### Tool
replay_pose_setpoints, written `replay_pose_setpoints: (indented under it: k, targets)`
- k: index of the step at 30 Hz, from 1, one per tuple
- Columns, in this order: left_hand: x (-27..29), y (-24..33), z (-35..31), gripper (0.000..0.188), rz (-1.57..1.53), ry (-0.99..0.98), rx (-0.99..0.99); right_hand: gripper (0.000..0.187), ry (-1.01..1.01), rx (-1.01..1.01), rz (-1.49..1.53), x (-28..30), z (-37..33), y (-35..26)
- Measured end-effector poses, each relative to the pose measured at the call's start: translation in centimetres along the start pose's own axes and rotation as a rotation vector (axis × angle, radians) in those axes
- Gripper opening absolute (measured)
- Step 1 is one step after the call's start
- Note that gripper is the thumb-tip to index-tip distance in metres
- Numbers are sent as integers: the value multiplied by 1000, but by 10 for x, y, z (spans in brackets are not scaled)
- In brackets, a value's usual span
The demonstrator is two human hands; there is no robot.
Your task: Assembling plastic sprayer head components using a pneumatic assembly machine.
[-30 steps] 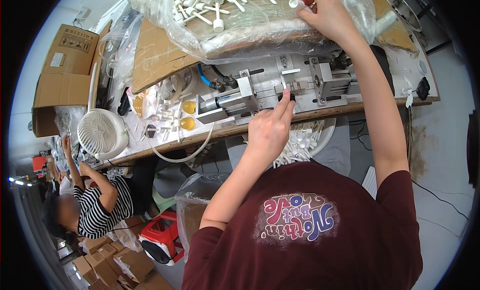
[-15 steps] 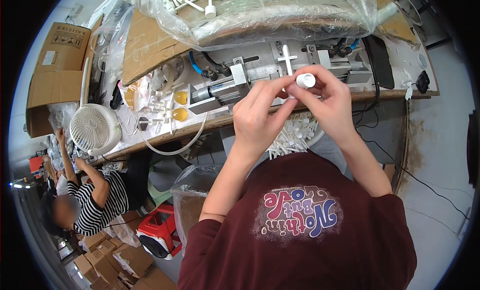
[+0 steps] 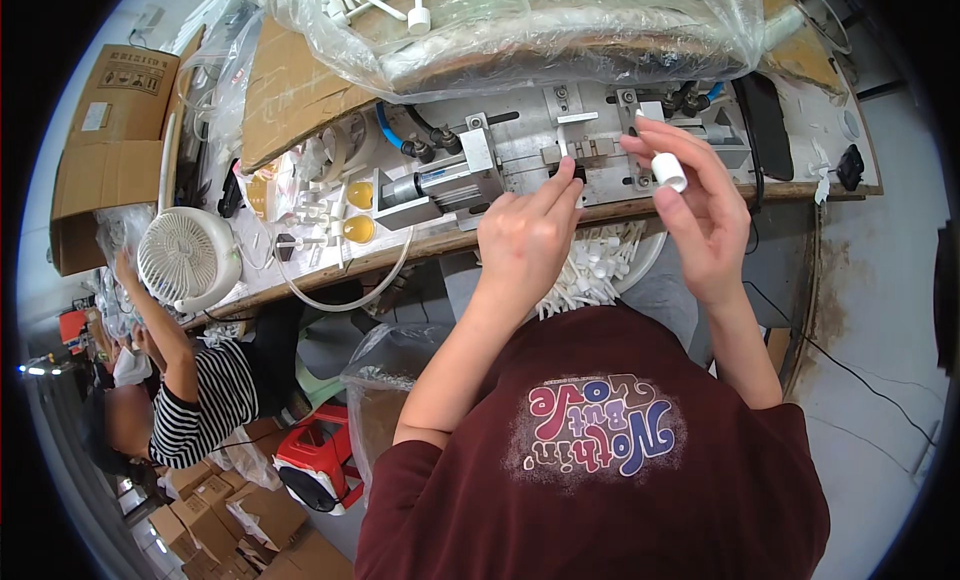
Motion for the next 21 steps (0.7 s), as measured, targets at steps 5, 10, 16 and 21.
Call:
replay_pose_setpoints:
  k: [5,10,16,21]
  targets:
    - [0,2,1,28,-13,-12,33,34,34,-50,-44,9,-8,1]
    - [-2,0,-1,26,-75,-24,13,31,-201,137,-523,-8,-15,-7]
    - [4,-6,-11,28,-238,-144,20,30,-327,342,-787,-31,-25,3]
    - [-13,-5,-52,28,-478,-510,106,24,-449,382,-961,-55,-30,24]
Point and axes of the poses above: each hand's wrist, its own z-axis towards the middle knuckle, its own x-axis out of the back of the hand, y = z × x, the point moved 8 cm from there along z, towards the middle knuckle, and after that the axes turned 7 degrees about x, right-handed, at the moved point
